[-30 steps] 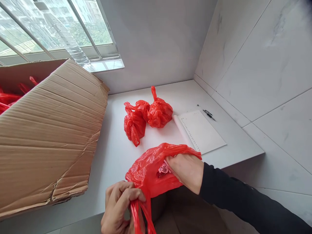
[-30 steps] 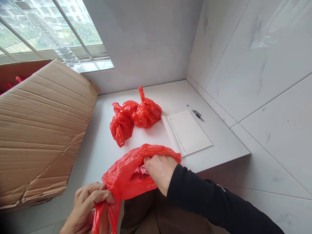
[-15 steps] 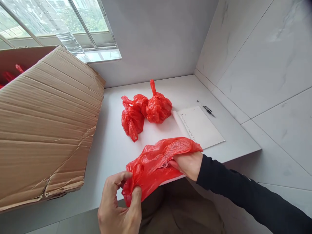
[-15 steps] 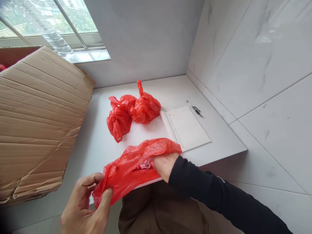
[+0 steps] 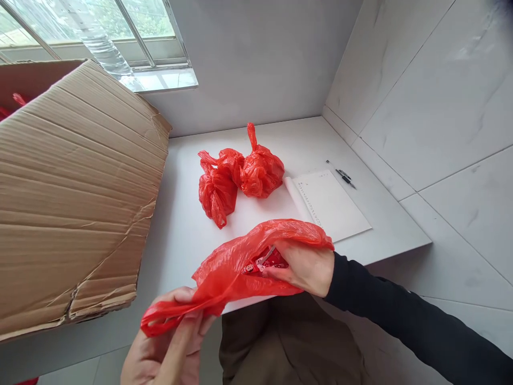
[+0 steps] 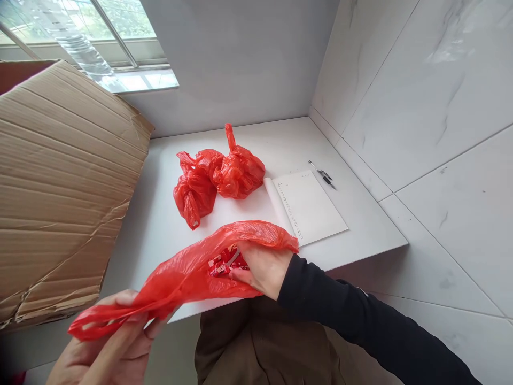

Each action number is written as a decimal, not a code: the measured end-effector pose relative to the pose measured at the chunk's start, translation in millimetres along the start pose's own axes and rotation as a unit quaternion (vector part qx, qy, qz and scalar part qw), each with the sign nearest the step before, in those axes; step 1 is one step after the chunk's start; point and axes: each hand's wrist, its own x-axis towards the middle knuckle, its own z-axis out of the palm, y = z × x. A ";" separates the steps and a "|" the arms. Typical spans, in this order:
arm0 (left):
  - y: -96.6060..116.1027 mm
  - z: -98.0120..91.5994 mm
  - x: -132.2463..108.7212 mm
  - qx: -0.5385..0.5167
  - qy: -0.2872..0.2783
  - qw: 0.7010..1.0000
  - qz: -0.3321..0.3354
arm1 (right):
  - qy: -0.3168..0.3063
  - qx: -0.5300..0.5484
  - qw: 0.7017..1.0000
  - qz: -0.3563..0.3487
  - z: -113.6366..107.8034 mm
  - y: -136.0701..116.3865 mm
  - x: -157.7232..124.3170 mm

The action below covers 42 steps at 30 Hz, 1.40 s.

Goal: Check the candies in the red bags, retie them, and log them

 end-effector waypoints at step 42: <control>-0.7 17.3 12.0 -0.061 0.057 0.994 -0.077 | -0.046 0.064 0.996 -0.046 21.9 -22.9 6.7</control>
